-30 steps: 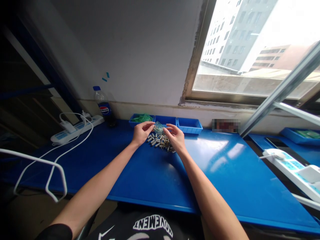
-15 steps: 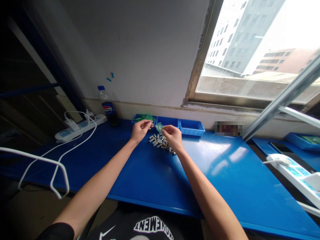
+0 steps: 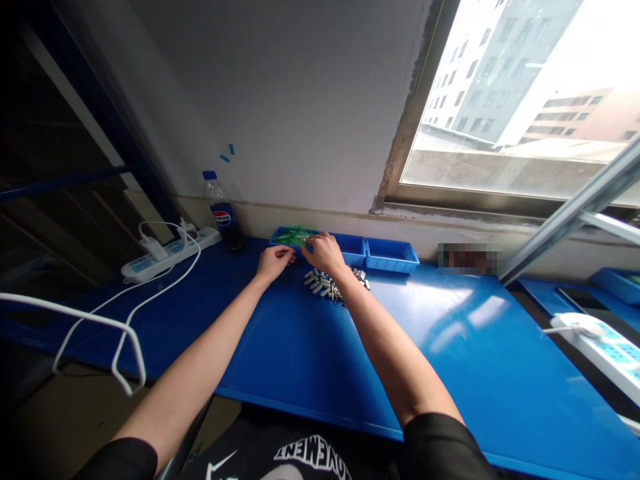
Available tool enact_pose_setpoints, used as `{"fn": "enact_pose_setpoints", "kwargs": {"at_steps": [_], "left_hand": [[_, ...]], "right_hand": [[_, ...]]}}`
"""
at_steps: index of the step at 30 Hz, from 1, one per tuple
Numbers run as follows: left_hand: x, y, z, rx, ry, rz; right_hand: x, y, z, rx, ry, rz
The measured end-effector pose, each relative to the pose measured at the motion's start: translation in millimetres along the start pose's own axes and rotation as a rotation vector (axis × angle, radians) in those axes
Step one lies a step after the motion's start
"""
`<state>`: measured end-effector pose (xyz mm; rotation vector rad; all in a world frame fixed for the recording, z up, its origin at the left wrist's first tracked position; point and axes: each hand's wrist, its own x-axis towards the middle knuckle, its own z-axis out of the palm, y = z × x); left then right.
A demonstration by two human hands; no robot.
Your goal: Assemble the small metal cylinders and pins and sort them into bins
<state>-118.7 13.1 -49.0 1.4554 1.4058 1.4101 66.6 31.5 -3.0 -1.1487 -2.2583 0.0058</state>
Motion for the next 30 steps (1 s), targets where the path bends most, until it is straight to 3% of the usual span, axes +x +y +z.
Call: {"fn": "enact_pose_setpoints", "kwargs": {"at_steps": [5, 10, 15, 20, 25, 30], "left_hand": [[-4, 1, 2.5, 0.08, -0.025, 0.06], [-6, 2, 0.8, 0.128, -0.064, 0.103], [-11, 13, -3.4, 0.255, -0.246, 0.257], [-19, 26, -0.4, 0.381, -0.475, 0.369], [-21, 30, 3.8, 0.439, -0.504, 0.374], [-19, 31, 2.3, 0.46, -0.481, 0.379]], "right_hand": [[-11, -5, -1, -0.076, -0.017, -0.043], [-11, -10, 3, -0.022, -0.014, 0.089], [-28, -13, -10, 0.098, 0.189, 0.077], [-73, -8, -34, 0.254, 0.32, 0.079], [-111, 15, -47, 0.316, 0.459, 0.185], [-121, 37, -45, 0.346, 0.538, 0.321]]}}
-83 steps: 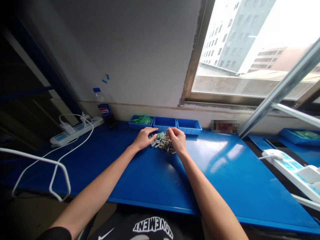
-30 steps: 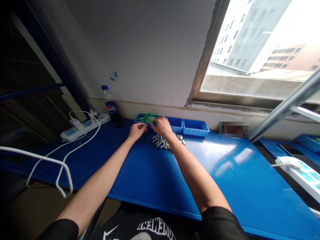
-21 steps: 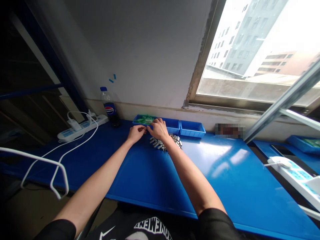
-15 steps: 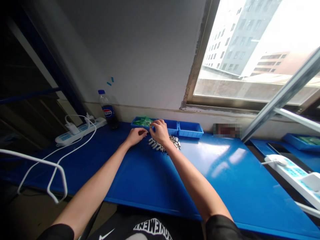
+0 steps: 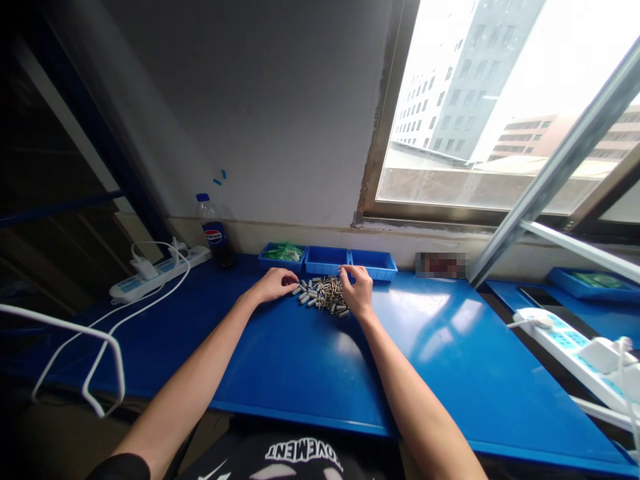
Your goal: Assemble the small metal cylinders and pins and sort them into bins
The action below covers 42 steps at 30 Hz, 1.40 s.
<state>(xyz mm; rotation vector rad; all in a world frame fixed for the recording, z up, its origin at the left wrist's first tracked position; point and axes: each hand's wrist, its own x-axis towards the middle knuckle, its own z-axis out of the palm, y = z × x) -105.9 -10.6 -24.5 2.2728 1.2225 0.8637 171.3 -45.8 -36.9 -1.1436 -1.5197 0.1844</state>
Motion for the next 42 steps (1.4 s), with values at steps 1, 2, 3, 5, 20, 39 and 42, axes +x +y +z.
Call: {"fn": "enact_pose_setpoints", "kwargs": {"at_steps": [1, 2, 3, 5, 20, 39, 42], "left_hand": [[0, -1, -0.4, 0.023, -0.007, -0.003], [1, -2, -0.6, 0.054, -0.02, -0.008], [1, -3, -0.7, 0.091, -0.033, -0.017], [2, -4, -0.2, 0.174, -0.055, -0.033], [4, 11, -1.3, 0.01, 0.206, -0.047], [11, 32, 16.0, -0.192, 0.309, 0.117], [15, 35, 20.9, -0.211, 0.329, 0.153]], "right_hand": [[0, 3, 0, 0.0, 0.001, 0.008], [0, 6, 1, -0.002, -0.002, 0.006], [-1, 8, 2, -0.004, -0.003, -0.002], [-3, 10, 5, 0.001, 0.002, -0.022], [-6, -1, 8, 0.02, -0.038, -0.098], [-6, -8, 14, 0.013, -0.196, -0.079], [-6, -13, 13, 0.041, -0.262, -0.079]]}}
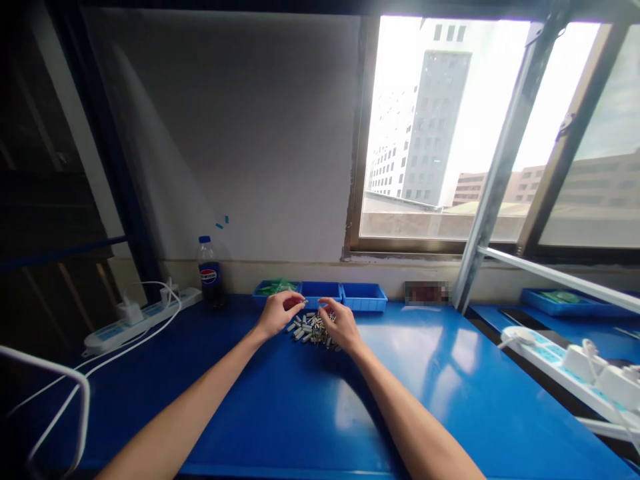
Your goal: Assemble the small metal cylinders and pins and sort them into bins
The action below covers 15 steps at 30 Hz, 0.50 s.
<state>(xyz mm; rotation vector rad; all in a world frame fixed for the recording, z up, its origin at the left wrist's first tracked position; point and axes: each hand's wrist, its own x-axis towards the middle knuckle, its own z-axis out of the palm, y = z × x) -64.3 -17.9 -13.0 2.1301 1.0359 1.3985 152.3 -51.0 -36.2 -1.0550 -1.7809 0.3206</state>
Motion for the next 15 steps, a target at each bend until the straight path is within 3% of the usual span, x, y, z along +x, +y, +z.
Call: {"fn": "enact_pose_setpoints", "kwargs": {"at_steps": [9, 15], "left_hand": [[-9, -11, 5.7, -0.231, -0.01, -0.115], [-10, -9, 5.0, -0.253, -0.06, -0.123]], "right_hand": [[1, -4, 10, 0.174, -0.097, 0.026], [0, -9, 8, 0.212, -0.063, 0.056]]}}
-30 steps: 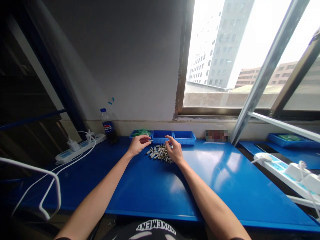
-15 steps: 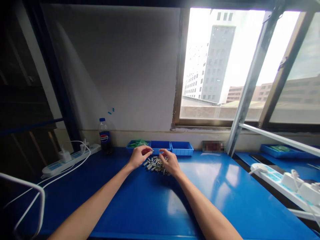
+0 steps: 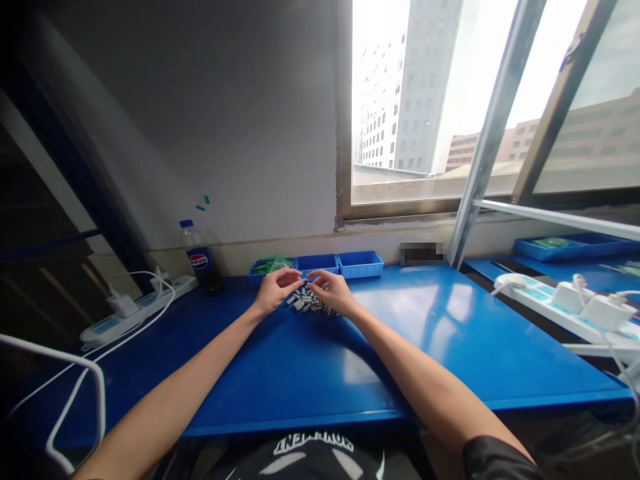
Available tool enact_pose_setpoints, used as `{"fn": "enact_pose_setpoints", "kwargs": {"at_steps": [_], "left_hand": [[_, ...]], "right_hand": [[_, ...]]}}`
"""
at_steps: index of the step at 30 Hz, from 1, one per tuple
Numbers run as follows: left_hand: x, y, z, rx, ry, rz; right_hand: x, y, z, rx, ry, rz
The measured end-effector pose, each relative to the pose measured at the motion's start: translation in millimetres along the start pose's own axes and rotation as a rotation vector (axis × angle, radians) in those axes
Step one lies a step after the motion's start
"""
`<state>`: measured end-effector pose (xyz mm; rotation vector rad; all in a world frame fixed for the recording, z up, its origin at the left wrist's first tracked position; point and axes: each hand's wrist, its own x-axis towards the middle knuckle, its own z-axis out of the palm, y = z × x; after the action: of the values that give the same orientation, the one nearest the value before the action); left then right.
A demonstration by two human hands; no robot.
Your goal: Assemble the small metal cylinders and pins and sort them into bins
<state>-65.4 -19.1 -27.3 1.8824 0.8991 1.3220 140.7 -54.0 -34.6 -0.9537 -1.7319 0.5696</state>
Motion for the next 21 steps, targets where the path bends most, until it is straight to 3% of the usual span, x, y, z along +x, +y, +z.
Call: {"fn": "enact_pose_setpoints", "kwargs": {"at_steps": [4, 10, 15, 21], "left_hand": [[-3, 6, 4.0, -0.012, -0.042, 0.007], [-7, 14, 6.6, -0.015, -0.084, -0.01], [-7, 18, 6.2, -0.005, -0.076, 0.022], [-3, 17, -19.9, 0.484, -0.152, 0.175]], "right_hand": [[0, -1, 0, 0.024, -0.02, 0.029], [1, -4, -2, 0.273, -0.093, 0.143], [3, -15, -5, 0.36, -0.047, 0.199], [11, -10, -14, 0.288, 0.003, 0.365]]}}
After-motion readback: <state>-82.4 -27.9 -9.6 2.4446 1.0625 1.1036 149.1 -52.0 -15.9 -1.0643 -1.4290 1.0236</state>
